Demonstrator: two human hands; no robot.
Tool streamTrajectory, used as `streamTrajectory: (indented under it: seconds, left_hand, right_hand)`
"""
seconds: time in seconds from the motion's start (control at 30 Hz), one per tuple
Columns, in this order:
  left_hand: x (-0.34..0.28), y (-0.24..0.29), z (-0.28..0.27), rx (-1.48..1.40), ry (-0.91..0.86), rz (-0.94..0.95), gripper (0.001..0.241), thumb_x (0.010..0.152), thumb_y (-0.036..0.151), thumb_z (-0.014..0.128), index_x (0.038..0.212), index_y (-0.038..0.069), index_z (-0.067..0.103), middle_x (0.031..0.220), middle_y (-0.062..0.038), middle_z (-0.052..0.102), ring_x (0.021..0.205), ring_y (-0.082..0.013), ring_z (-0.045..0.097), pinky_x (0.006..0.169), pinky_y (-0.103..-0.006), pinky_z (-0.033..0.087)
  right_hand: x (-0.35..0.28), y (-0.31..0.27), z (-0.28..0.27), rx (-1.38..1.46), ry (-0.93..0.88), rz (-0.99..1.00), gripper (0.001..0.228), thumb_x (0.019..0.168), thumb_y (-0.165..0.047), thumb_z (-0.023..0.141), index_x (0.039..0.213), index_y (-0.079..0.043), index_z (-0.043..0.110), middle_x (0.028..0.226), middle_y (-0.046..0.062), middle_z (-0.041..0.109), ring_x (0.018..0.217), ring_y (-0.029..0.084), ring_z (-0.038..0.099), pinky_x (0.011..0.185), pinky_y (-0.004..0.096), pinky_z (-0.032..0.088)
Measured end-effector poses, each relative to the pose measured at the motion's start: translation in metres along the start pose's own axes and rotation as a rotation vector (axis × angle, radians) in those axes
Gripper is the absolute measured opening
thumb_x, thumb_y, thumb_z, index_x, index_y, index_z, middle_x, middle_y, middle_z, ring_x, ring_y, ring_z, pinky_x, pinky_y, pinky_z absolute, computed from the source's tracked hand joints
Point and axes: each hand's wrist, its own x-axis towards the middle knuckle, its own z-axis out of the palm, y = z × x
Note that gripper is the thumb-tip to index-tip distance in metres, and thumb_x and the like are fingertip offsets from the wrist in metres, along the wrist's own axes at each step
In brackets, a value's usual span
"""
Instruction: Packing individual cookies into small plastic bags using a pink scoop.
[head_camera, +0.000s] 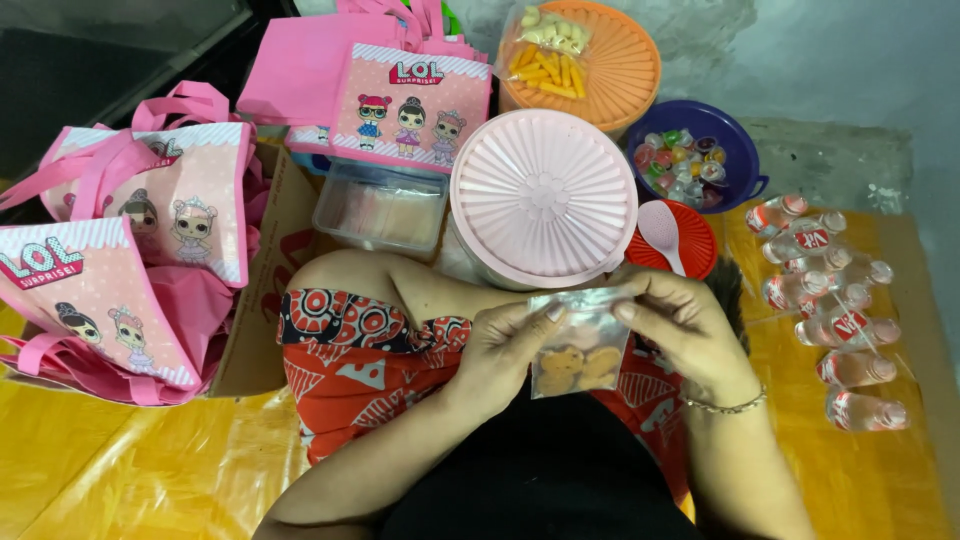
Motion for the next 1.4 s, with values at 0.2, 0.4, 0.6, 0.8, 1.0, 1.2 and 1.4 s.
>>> streamTrajectory:
  seconds: [0.2, 0.4, 0.6, 0.8, 1.0, 1.2, 1.4]
  left_hand:
    - [-0.005, 0.019, 0.010, -0.124, -0.016, -0.010, 0.019, 0.079, 0.009, 0.060, 0.094, -0.002, 0.063, 0.082, -0.011, 0.066, 0.080, -0.0133, 0.058, 0.072, -0.0297, 0.050]
    - [-0.004, 0.006, 0.000, 0.059, -0.048, 0.042, 0.017, 0.073, 0.000, 0.064, 0.089, -0.006, 0.063, 0.076, -0.016, 0.065, 0.077, -0.0148, 0.056, 0.068, -0.0299, 0.051]
    - [-0.006, 0.013, 0.001, 0.092, 0.060, 0.093, 0.012, 0.071, -0.001, 0.065, 0.083, -0.004, 0.064, 0.071, -0.010, 0.065, 0.073, -0.0103, 0.056, 0.064, -0.0272, 0.051]
    - [-0.005, 0.024, 0.006, 0.199, 0.067, 0.163, 0.006, 0.071, -0.002, 0.065, 0.077, -0.002, 0.064, 0.066, -0.010, 0.064, 0.070, -0.0091, 0.054, 0.059, -0.0272, 0.051]
    - [0.000, 0.020, 0.001, 0.018, -0.052, 0.020, 0.010, 0.079, 0.002, 0.057, 0.084, -0.001, 0.066, 0.071, -0.011, 0.065, 0.075, -0.0109, 0.056, 0.066, -0.0283, 0.051]
    - [0.013, 0.009, 0.006, -0.244, 0.032, -0.068, 0.015, 0.082, 0.006, 0.054, 0.089, -0.001, 0.066, 0.073, -0.008, 0.064, 0.073, -0.0091, 0.057, 0.067, -0.0255, 0.050]
    - [0.033, 0.007, -0.005, -0.325, 0.230, -0.222, 0.017, 0.081, 0.010, 0.057, 0.093, 0.002, 0.065, 0.080, -0.009, 0.065, 0.074, -0.0138, 0.061, 0.063, -0.0260, 0.051]
  right_hand:
    - [-0.007, 0.002, 0.013, 0.058, 0.222, -0.042, 0.005, 0.076, 0.003, 0.053, 0.073, 0.007, 0.057, 0.065, 0.010, 0.052, 0.063, 0.013, 0.048, 0.063, 0.026, 0.043]
    - [-0.006, 0.000, 0.017, -0.057, 0.191, -0.054, 0.007, 0.074, 0.003, 0.056, 0.068, 0.005, 0.056, 0.058, 0.010, 0.052, 0.057, 0.014, 0.049, 0.057, 0.025, 0.044]
    - [0.002, -0.010, 0.036, -0.036, 0.143, -0.098, 0.016, 0.075, -0.007, 0.057, 0.083, 0.008, 0.057, 0.067, 0.011, 0.055, 0.067, 0.014, 0.050, 0.062, 0.027, 0.042]
    - [-0.001, 0.012, 0.033, -0.067, 0.187, -0.156, 0.008, 0.075, 0.001, 0.058, 0.068, 0.003, 0.056, 0.064, 0.009, 0.054, 0.064, 0.013, 0.049, 0.060, 0.024, 0.041]
    - [-0.001, 0.019, 0.019, 0.050, 0.279, -0.207, 0.011, 0.074, 0.005, 0.056, 0.064, 0.003, 0.052, 0.058, 0.013, 0.051, 0.055, 0.016, 0.050, 0.055, 0.025, 0.043]
    - [0.005, 0.033, 0.013, 0.130, 0.341, -0.135, 0.016, 0.081, -0.001, 0.052, 0.067, 0.003, 0.056, 0.059, 0.008, 0.054, 0.060, 0.010, 0.051, 0.059, 0.022, 0.044]
    - [0.010, 0.037, 0.009, 0.039, 0.210, 0.056, 0.011, 0.073, -0.005, 0.059, 0.079, 0.005, 0.060, 0.067, 0.009, 0.058, 0.063, 0.012, 0.053, 0.055, 0.023, 0.043]
